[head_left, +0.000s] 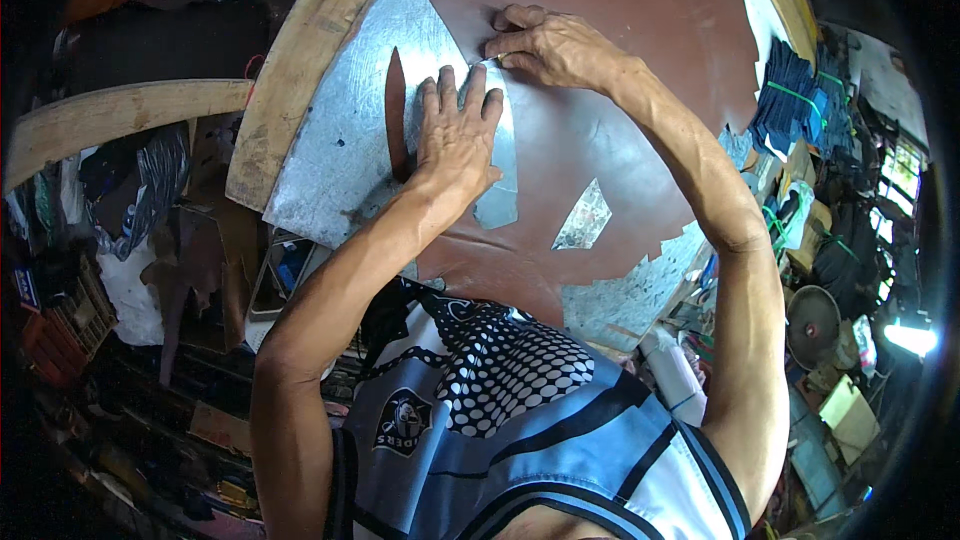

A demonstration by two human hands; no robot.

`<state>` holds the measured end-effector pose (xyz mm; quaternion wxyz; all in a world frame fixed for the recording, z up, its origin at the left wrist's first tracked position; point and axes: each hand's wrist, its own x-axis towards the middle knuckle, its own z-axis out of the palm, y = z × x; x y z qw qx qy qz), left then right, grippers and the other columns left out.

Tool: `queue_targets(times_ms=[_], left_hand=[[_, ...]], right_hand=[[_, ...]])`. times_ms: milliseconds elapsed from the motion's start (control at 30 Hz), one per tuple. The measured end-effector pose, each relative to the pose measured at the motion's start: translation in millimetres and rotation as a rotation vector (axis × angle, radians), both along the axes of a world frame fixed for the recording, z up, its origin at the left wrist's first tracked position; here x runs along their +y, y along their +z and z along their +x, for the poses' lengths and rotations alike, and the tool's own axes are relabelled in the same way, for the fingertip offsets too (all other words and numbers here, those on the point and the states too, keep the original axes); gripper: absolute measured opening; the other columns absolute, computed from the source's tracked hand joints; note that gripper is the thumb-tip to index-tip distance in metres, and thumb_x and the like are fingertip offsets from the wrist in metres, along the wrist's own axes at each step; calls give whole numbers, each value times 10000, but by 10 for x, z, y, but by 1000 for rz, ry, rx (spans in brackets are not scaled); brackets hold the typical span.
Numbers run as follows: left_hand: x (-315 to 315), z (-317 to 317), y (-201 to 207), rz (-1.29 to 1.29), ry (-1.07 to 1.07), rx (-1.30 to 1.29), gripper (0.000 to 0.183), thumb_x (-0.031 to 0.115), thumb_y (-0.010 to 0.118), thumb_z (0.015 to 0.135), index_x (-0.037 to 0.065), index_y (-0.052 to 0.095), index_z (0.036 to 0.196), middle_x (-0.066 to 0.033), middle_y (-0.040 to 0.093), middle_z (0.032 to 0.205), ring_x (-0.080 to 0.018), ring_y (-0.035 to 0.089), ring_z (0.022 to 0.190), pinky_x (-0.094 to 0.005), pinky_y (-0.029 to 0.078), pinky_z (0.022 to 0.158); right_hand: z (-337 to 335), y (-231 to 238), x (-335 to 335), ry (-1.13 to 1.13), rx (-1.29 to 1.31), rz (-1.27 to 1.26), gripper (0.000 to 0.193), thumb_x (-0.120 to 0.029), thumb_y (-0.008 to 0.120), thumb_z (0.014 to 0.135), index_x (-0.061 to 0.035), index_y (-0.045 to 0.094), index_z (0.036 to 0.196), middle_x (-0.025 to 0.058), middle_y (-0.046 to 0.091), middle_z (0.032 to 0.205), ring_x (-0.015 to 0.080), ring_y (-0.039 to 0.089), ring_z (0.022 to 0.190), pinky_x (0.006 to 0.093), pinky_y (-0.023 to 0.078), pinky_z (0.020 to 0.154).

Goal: Manually cut leather components for footwear using a hand blade and metal templates.

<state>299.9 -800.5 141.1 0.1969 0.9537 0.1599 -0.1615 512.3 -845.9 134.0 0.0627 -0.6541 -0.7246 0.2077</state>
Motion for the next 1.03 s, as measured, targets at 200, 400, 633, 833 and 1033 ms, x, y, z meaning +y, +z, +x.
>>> queue_targets(times_ms=[200, 400, 633, 833, 1033], left_hand=[[26, 32, 17, 3, 4, 17, 991, 425, 889, 586, 78, 459, 1408, -192, 300, 1509, -464, 256, 1395, -588, 204, 1150], [42, 21, 7, 42, -2, 22, 998, 439, 885, 584, 83, 452, 1409, -186, 304, 1503, -459, 255, 1394, -579, 215, 1144], [33, -11, -35, 47, -29, 46, 1016, 459, 877, 585, 95, 438, 1426, -185, 287, 1527, -456, 246, 1400, -578, 241, 1133], [102, -350, -362, 13, 7, -321, 951, 522, 808, 665, 69, 456, 1424, -224, 319, 1532, -423, 251, 1429, -533, 263, 1139], [-62, -1254, -566, -52, -18, -302, 823, 469, 743, 789, 84, 436, 1448, -205, 335, 1534, -400, 247, 1445, -564, 197, 1161]], right_hand=[[60, 31, 1, -24, -1, -59, 263, -174, 633, 895, -162, 678, 1154, 41, 586, 1297, 273, 559, 1193, 405, 485, 983], [201, 3, -3, -25, 38, -77, 236, -136, 623, 889, -115, 675, 1118, 12, 596, 1338, 272, 550, 1216, 404, 463, 1017], [182, -48, -45, -77, 13, -137, 220, -137, 619, 895, -86, 667, 1103, 12, 588, 1353, 277, 548, 1223, 406, 465, 1017], [-257, 122, -702, -509, 292, -11, 267, -220, 597, 944, -44, 649, 1139, 101, 685, 1135, 279, 654, 1008, 372, 513, 869], [-1210, 160, -1914, -1335, 878, 148, 340, -282, 613, 928, -44, 656, 1167, 99, 699, 960, 215, 657, 973, 329, 484, 898]])
